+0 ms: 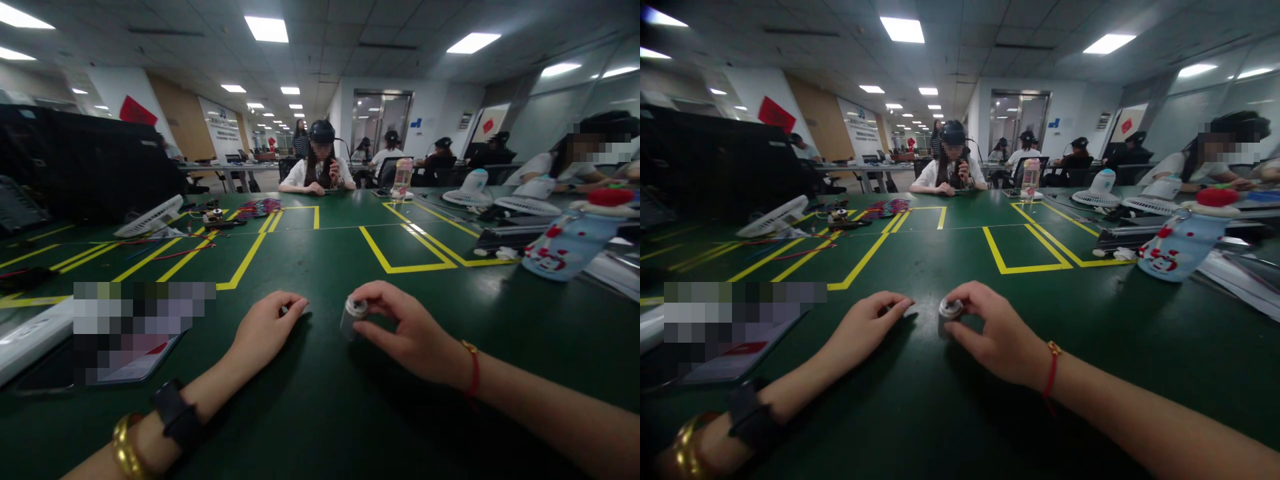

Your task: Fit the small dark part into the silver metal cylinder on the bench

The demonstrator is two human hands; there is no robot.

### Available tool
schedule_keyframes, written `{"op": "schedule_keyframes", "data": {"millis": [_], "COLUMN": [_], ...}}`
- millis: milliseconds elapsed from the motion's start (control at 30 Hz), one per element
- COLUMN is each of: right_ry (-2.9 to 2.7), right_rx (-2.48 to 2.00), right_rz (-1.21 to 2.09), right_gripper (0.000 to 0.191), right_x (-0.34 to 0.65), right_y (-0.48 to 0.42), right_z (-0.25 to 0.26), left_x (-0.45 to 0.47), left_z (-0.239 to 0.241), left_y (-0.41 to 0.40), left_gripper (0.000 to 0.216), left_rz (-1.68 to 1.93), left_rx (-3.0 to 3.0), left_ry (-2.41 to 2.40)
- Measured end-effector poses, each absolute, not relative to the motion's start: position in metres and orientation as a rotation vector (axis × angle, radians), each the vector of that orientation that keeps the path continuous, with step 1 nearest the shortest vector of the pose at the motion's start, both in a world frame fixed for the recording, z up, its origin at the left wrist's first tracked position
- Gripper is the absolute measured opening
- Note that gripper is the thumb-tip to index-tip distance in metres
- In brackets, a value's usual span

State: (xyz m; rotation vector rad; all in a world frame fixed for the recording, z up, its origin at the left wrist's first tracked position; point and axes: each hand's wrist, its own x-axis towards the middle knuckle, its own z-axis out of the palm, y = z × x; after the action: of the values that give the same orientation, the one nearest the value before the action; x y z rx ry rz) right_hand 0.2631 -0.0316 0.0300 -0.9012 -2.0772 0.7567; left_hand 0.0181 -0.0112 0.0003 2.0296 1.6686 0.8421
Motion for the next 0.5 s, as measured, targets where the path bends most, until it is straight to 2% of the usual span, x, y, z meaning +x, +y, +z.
{"op": "schedule_keyframes", "data": {"millis": [100,167,333,500], "right_ry": [-2.176,-2.17,-2.071,-2.091], "right_rx": [-0.889,-0.891,-0.925,-0.934], "right_rz": [0.722,0.749,0.873,0.89], "right_gripper": [0.026,0.031,0.066,0.056], "right_x": [0.252,0.252,0.255,0.252], "right_y": [-0.044,-0.044,-0.04,-0.04], "right_z": [0.022,0.017,0.004,0.003], "left_x": [0.017,0.019,0.04,0.063], "left_z": [-0.001,0.002,0.025,0.043], "left_y": [-0.01,-0.012,-0.032,-0.046], "left_gripper": [0.035,0.033,0.027,0.018], "left_rz": [0.859,0.89,0.99,0.951], "left_rx": [2.034,2.049,2.152,2.185], "left_ry": [1.662,1.648,1.415,1.294]}}
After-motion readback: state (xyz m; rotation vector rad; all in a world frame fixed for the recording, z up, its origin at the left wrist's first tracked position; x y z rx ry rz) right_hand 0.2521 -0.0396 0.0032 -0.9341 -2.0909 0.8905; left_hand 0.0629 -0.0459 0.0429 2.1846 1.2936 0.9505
